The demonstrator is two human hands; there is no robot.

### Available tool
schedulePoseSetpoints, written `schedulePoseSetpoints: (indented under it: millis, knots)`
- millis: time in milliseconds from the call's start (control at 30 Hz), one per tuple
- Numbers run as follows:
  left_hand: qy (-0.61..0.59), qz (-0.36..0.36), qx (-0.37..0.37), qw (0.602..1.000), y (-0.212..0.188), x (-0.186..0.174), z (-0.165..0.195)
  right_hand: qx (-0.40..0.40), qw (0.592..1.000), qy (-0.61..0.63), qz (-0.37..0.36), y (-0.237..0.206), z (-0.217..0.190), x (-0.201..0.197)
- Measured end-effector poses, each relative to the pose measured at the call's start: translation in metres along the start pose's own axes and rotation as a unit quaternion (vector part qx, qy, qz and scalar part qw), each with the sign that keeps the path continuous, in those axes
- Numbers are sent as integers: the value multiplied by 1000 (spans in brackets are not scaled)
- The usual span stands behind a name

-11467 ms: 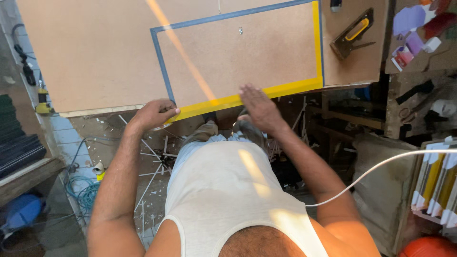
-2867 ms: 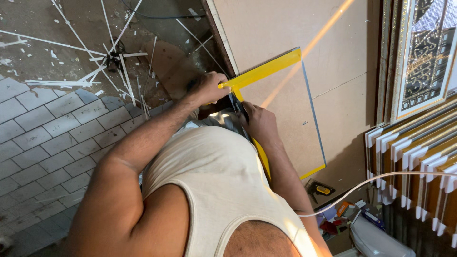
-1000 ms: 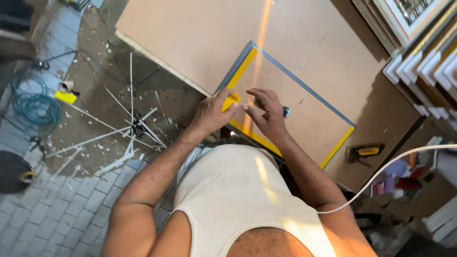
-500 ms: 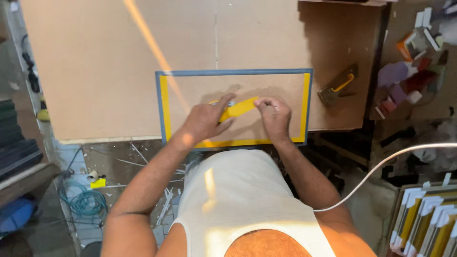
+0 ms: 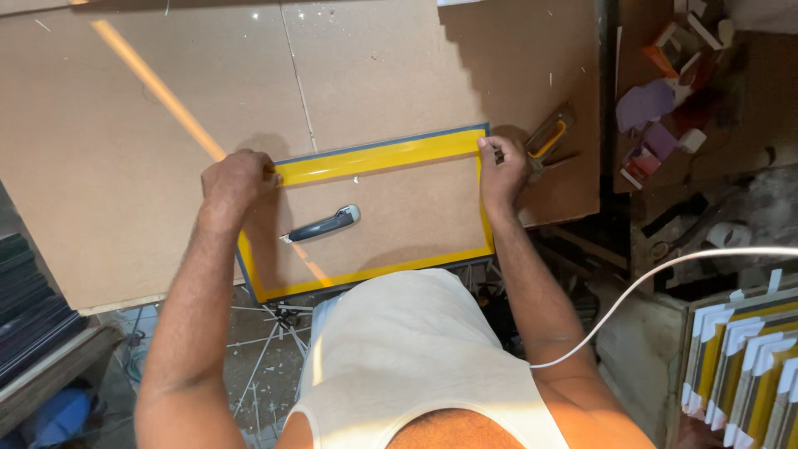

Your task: The person assembles picture frames by applying white corner tape to the edges of a frame, pressing it with a small metal tool, and stacking the finished frame. They repeat this process for multiple frames, using a utility knife to cut tape and a yellow roll to mark the work surface.

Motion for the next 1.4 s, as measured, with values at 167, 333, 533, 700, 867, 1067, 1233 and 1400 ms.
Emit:
schedulePoseSetpoints:
  millis: [167, 333, 533, 700, 867, 1067, 1233, 1400]
  knots:
    - [-6, -34, -41, 999, 7, 0, 11, -26, 999, -45, -7, 9, -10, -2]
    - [2, -16, -33, 999, 10, -3, 17, 27, 998, -47, -23, 12, -5, 1]
    - [18, -17, -39, 999, 13, -5, 21, 24, 998, -59, -25, 13, -2, 4]
    - [28, -9, -23, 999, 15, -3, 18, 83, 992, -88, -25, 11, -5, 7]
    - [54, 44, 24, 997, 15, 1, 11, 27, 978, -203, -45, -11, -31, 25]
    - [58, 44, 40, 997, 14, 3, 2, -249, 877, -258, -319, -93, -87, 104]
    - [52, 54, 73, 995, 5, -4, -8, -85, 904, -339, -248, -85, -82, 86]
    - [21, 69, 173, 982, -3, -4, -38, -68, 900, -363, -231, -80, -81, 79]
Point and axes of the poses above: each hand's wrist, its own y-axis towards the middle knuckle, its own x-axis out of the palm, z = x × y, the point moved 3 cm from there along y, towards the middle knuckle, and after that the axes turned 4 degrees about y, right-handed, at the moved point
